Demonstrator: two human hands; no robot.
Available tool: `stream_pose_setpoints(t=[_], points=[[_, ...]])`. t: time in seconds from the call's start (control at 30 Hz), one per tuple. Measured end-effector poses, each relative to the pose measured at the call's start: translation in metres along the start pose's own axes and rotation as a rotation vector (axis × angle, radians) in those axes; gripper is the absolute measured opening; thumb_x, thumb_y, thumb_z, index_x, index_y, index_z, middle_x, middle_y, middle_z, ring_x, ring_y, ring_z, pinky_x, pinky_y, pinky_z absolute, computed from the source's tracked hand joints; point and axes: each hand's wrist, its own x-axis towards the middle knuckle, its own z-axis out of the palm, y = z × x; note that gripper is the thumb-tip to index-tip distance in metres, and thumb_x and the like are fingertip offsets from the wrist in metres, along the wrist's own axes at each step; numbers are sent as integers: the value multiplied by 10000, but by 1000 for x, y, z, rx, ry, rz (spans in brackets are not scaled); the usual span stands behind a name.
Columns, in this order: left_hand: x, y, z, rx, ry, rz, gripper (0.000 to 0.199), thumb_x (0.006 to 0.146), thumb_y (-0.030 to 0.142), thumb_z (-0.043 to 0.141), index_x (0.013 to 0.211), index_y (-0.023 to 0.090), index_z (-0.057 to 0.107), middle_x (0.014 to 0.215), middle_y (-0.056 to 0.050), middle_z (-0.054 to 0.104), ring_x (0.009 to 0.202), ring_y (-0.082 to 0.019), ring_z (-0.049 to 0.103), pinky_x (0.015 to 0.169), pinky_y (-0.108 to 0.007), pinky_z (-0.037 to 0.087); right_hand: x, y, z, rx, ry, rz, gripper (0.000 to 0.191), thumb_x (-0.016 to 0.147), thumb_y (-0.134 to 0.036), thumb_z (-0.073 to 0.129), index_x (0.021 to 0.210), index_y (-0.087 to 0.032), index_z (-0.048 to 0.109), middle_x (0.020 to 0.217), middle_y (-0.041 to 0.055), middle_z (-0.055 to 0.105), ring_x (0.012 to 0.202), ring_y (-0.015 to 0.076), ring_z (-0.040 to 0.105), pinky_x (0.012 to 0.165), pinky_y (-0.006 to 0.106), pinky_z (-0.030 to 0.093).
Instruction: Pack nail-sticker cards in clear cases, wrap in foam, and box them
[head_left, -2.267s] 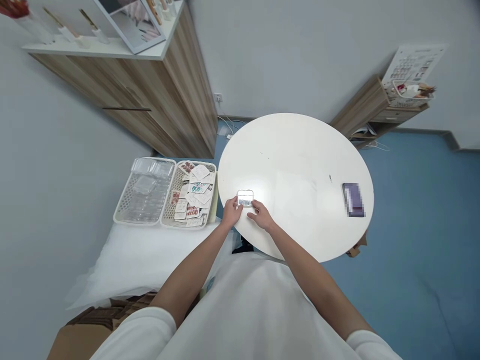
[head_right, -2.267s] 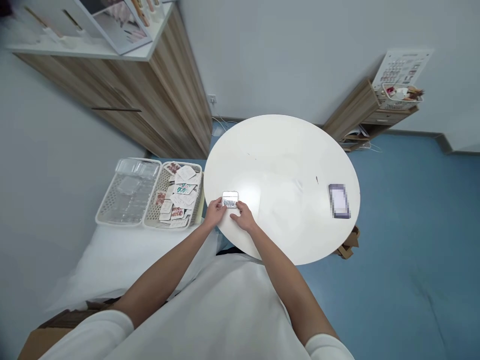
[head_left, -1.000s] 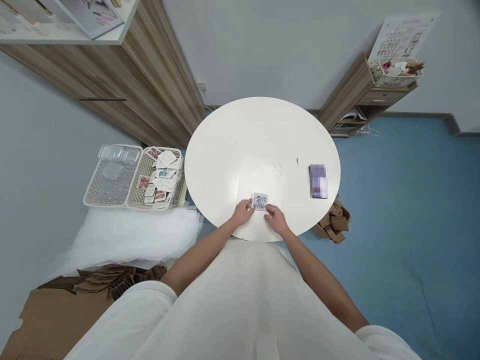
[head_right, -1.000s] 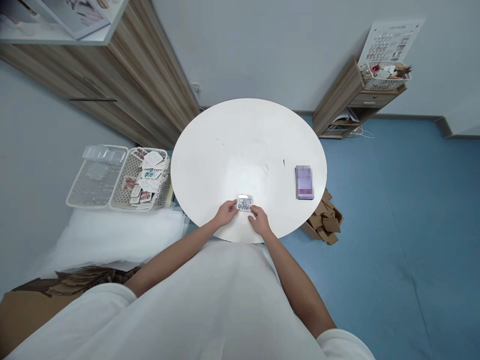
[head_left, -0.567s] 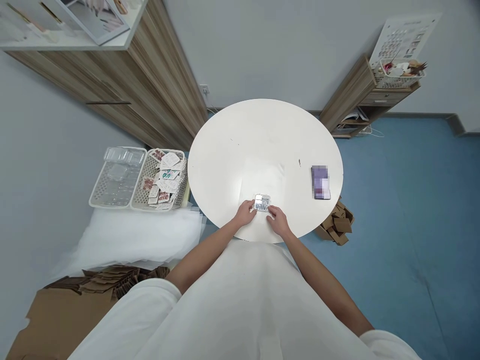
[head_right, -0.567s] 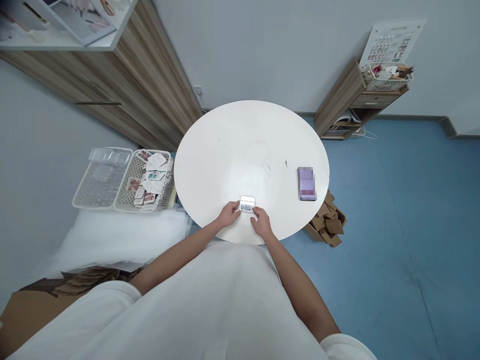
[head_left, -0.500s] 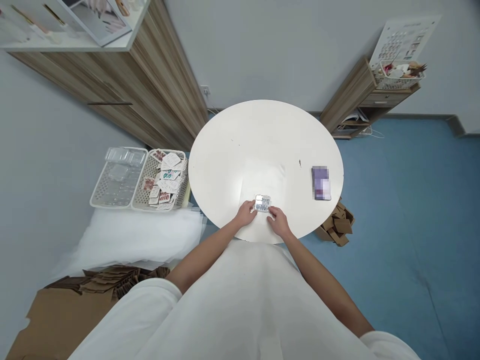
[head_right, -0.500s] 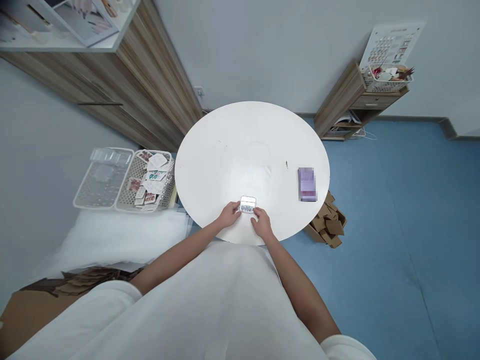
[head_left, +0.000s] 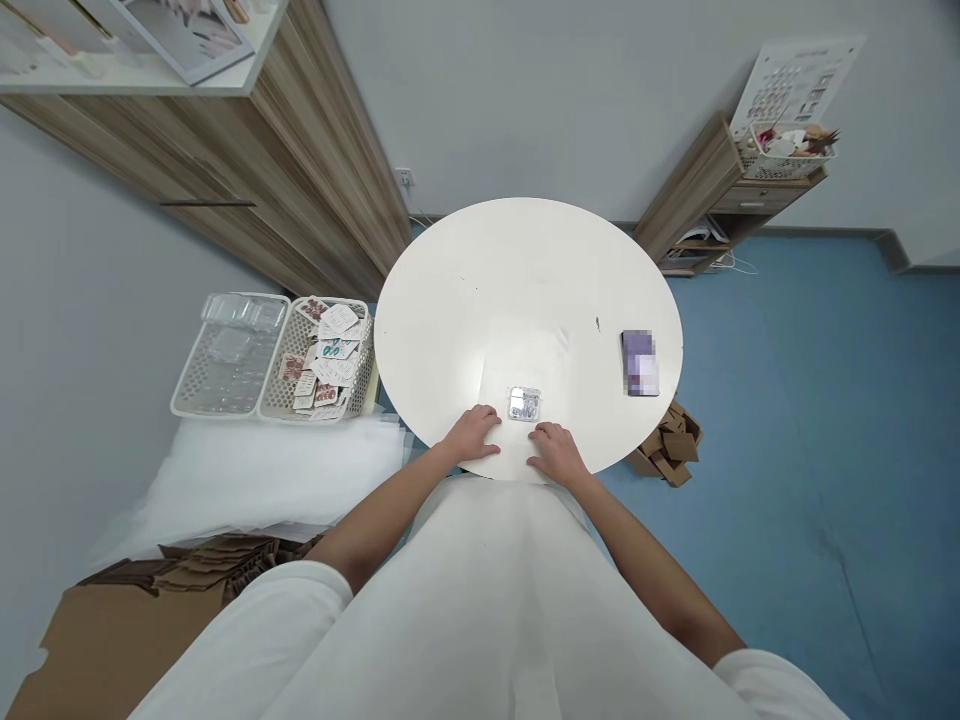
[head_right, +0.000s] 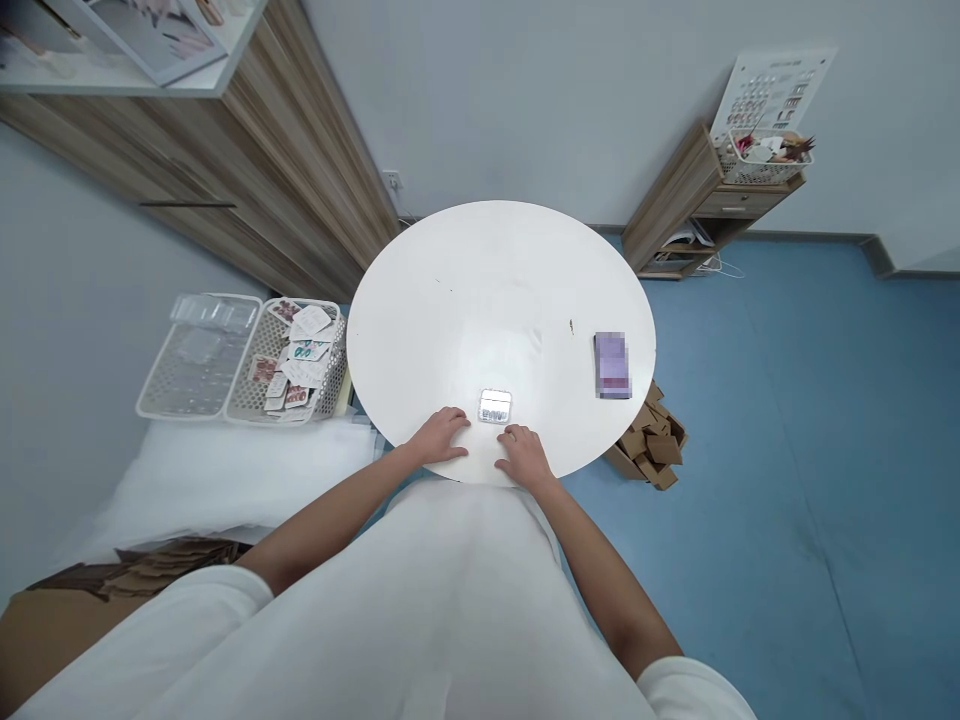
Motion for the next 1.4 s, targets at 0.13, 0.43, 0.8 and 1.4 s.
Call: stream_pose_setpoints(t=[0.13, 0.43, 0.8, 1.4], points=[[-1, 1, 3, 100, -57, 5, 408, 672, 362, 639, 1028, 203, 519, 1087, -81, 489, 982, -239, 452, 791, -355, 388, 4, 1, 2, -110, -34, -27, 211, 741, -267, 598, 941, -210, 565, 1053, 72, 534, 932, 217, 467, 769, 329, 355], [-1, 9, 9, 216, -20, -22, 371, 700, 403, 606, 999, 201, 517, 1091, -80, 486, 996, -240, 436, 827, -366, 337, 13, 3, 8, -261, -27, -53, 204, 860, -151, 375, 845, -180, 576, 943, 83, 555, 814, 191, 452, 681, 298, 315], [2, 3, 19, 347, -18, 97, 109, 838, 182, 427, 870, 190, 531, 997, -83, 529, 930, -214, 461, 732, -338, 340, 9, -1, 5, -266, -35, -63, 172, 822, -318, 490, 930, -192, 535, 1000, 88, 537, 857, 220, 440, 704, 322, 308], [-6, 7, -1, 160, -3, 24, 344, 757, 437, 507, 1011, 205, 494, 996, -77, 550, 938, -236, 494, 876, -385, 294, 8, 5, 1, -183, -1, 61, 255, 814, -64, 347, 899, -195, 549, 897, 84, 572, 829, 212, 468, 706, 312, 309]])
